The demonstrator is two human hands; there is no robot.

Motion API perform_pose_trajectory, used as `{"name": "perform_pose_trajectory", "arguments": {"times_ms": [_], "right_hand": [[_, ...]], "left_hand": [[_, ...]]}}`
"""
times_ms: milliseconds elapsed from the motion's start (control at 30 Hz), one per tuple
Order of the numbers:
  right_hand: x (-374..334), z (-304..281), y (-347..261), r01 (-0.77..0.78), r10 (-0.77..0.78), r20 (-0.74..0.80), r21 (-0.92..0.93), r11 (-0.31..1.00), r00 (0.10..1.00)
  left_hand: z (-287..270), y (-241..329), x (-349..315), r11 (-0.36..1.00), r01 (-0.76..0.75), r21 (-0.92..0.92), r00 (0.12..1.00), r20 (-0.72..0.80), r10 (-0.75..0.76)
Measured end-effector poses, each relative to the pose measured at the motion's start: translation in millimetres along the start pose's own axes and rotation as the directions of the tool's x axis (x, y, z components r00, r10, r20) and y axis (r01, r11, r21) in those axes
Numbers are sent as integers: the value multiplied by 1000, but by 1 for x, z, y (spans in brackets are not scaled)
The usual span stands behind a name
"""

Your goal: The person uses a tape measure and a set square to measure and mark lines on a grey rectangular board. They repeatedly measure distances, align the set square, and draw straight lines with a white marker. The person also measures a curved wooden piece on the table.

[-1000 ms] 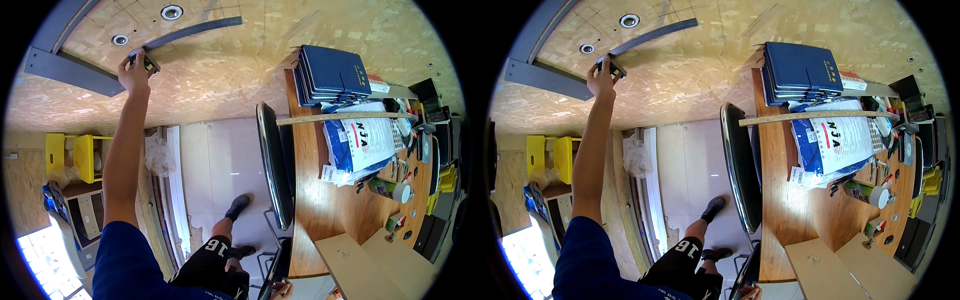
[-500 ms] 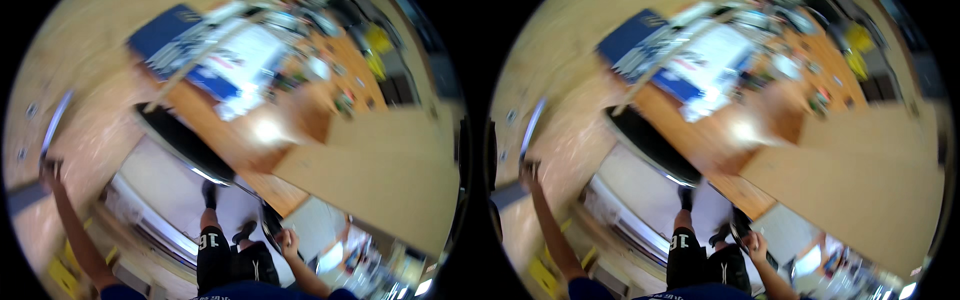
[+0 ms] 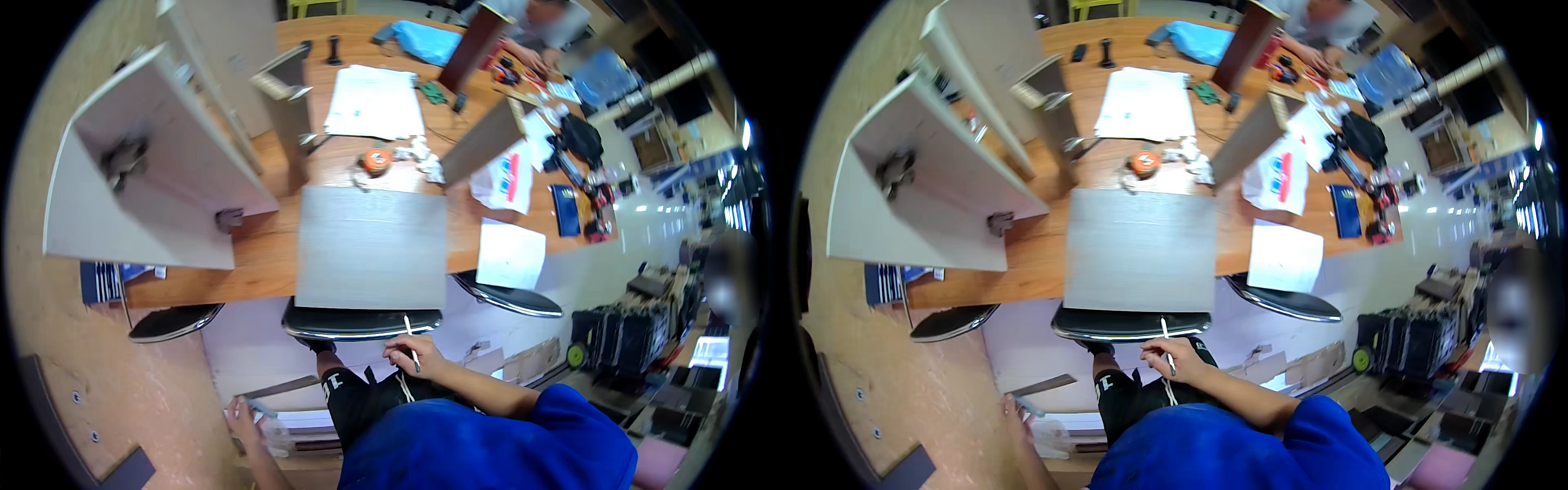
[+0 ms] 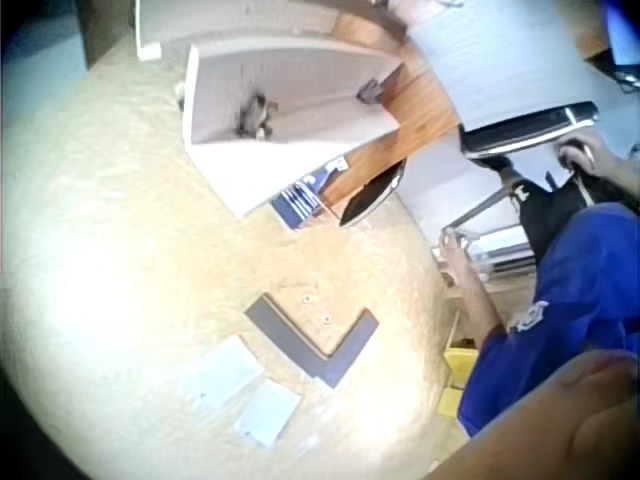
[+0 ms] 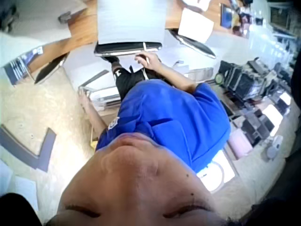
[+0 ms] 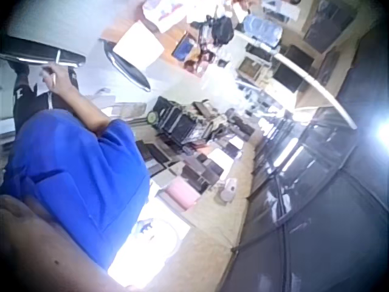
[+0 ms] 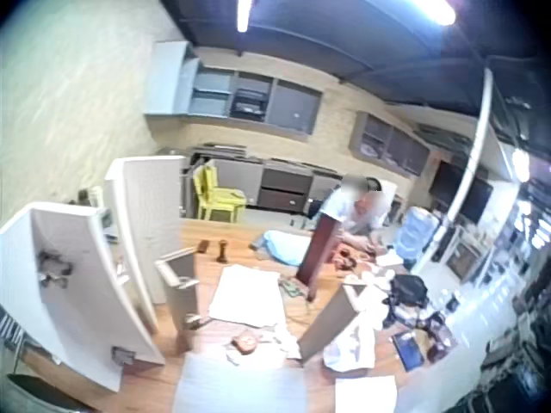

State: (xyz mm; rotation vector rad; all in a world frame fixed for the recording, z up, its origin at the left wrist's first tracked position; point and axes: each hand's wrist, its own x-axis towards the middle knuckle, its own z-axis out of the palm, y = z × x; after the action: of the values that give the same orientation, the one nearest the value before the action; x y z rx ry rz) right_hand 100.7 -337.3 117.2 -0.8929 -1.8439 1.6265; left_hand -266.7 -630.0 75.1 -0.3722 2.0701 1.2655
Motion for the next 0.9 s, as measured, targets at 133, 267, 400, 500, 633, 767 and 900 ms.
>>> {"name": "perform_pose_trajectory", "arguments": {"times_ms": [133, 267, 400, 500, 633, 767, 900], "right_hand": [[-39, -82, -37, 117, -116, -17, 106, 987, 993], [-85, -113, -55, 53, -47, -55, 104, 993, 997], [-124, -94, -24, 10, 44, -179, 290, 957, 983], [-120, -80, -16, 47, -15, -140, 224, 974, 990], [-61, -49, -35, 36, -39, 92, 33, 999, 995], [2, 26, -75, 124, -122, 210, 5, 992, 970], [64, 128, -96, 359, -271, 388, -174, 917, 881]], "left_hand": [[131, 37, -94, 999, -29, 37, 981, 192, 21], [195, 30, -153, 987, -147, 70, 882, 460, 98], [223, 17, -202, 973, -44, 228, 891, 449, -65], [205, -6, -222, 983, 9, 185, 903, 420, -88], [171, -33, -217, 989, 127, -72, 950, 297, -100], [131, -58, -186, 934, 254, -254, 950, 247, -191], [39, -25, -123, 916, -135, 377, 958, 285, 24]]}}
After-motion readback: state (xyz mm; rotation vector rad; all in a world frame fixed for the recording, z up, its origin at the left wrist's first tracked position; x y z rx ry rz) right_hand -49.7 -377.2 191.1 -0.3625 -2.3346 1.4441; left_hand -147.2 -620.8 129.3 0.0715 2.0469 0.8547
